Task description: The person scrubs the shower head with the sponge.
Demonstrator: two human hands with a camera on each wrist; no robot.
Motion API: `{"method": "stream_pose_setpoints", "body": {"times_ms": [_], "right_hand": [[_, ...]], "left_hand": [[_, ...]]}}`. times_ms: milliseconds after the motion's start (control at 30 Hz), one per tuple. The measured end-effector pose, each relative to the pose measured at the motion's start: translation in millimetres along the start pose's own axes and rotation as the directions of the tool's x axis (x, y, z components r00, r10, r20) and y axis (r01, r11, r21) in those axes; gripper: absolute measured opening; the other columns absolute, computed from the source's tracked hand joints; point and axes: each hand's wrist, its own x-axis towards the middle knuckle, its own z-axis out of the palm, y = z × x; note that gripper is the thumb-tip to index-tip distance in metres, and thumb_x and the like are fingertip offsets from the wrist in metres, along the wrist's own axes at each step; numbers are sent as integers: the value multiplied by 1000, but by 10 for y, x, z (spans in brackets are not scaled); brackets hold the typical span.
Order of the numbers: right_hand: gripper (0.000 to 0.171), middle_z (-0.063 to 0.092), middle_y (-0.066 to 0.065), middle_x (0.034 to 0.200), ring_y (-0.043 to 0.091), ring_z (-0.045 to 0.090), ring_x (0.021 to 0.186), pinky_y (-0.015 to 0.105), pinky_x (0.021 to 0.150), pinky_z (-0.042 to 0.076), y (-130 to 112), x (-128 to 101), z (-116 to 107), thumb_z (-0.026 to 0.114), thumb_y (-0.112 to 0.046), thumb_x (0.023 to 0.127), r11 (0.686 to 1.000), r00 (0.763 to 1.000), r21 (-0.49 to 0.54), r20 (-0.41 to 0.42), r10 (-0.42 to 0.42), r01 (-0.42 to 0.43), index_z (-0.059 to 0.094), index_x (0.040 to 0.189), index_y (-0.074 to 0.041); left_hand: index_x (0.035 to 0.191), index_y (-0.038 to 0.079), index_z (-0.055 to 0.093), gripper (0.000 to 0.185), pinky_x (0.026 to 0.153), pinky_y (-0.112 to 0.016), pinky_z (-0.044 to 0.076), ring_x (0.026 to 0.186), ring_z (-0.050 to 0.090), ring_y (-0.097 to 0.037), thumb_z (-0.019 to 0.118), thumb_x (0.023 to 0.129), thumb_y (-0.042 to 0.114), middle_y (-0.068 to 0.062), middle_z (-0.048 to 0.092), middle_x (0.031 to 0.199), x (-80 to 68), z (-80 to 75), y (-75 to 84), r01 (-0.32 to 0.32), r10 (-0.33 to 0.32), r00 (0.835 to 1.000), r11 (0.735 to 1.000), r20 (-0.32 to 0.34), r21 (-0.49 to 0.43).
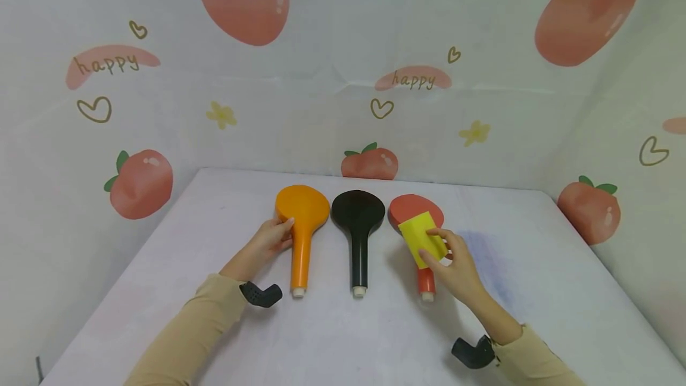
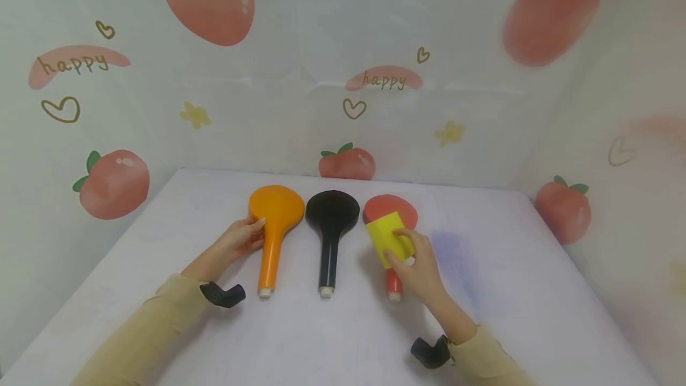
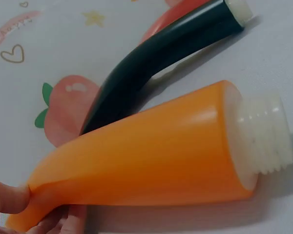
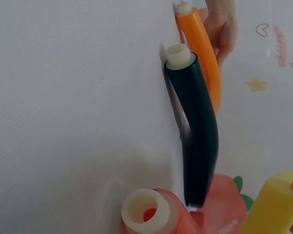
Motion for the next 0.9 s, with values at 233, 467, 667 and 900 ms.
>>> {"method": "stream_pose_setpoints", "body": {"times_ms": [233, 467, 667, 900], "right_hand": [[43, 46, 17, 124, 26, 42, 104, 36, 84, 44, 6, -6, -2, 64, -18, 86, 1000, 1000, -1, -5, -11, 11, 48, 124, -5], [43, 47, 16, 122, 26, 43, 105, 33, 83, 43, -15, -4, -6, 65, -18, 86, 1000, 1000, 9, 5, -3, 3, 48, 124, -6], [44, 47, 17, 122, 26, 43, 105, 32, 83, 43, -32, 6, -15, 65, -18, 86, 1000, 1000, 7, 21, 2, -2, 48, 125, -5], [44, 47, 17, 122, 26, 44, 104, 32, 83, 43, -38, 20, -14, 65, -17, 86, 1000, 1000, -6, 21, -2, 2, 48, 124, -5]], "left_hand": [[145, -6, 20, 58, 85, -19, 52, 111, 49, -20, 43, 100, 21, -21, 40, 138, 32, -49, -8, -11, 17, 998, 995, -57, 95], [141, -10, 27, 56, 97, -29, 49, 107, 51, -22, 49, 96, 16, -25, 45, 132, 25, -111, -23, -82, 118, 985, 963, -128, 257], [139, -11, 31, 57, 103, -40, 44, 121, 46, -34, 51, 93, 17, -29, 39, 137, -64, -56, 63, -154, 244, 955, 894, -170, 421], [138, -5, 36, 51, 108, -46, 39, 130, 40, -38, 50, 93, 14, -25, 39, 139, -257, 235, 200, -344, 406, 910, 851, -83, 397]]}}
